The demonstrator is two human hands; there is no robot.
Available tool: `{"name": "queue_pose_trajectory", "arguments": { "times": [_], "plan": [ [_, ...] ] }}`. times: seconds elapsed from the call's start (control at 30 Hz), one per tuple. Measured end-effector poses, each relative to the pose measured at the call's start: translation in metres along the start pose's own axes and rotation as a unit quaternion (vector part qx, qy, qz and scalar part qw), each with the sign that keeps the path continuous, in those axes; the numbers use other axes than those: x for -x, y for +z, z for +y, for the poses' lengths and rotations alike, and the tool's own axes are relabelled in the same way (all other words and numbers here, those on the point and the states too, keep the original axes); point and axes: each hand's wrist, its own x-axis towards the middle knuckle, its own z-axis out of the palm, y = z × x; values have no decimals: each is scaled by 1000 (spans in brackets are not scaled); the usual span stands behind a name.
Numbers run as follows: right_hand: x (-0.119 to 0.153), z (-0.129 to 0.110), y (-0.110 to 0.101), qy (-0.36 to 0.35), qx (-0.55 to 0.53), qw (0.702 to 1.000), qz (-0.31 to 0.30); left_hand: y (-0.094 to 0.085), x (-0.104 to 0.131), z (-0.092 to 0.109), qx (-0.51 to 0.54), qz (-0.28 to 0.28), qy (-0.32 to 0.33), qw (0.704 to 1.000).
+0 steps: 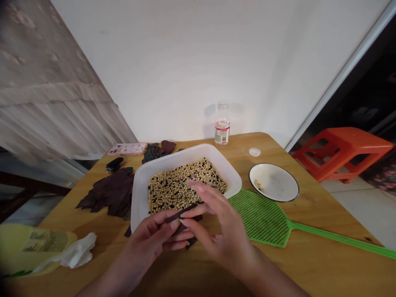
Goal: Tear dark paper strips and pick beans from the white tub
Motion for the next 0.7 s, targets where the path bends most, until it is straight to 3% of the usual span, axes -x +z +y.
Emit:
{"name": "queue_pose_trajectory", "arguments": {
  "times": [0.23, 0.7],
  "plan": [
    [-2, -4, -4, -21, 70, 997, -12, 1, 2, 1, -10, -9, 10, 1000],
    [-5, -4, -6, -7, 101, 994, -31, 0, 1, -1, -3, -2, 22, 1000]
  ]
}}
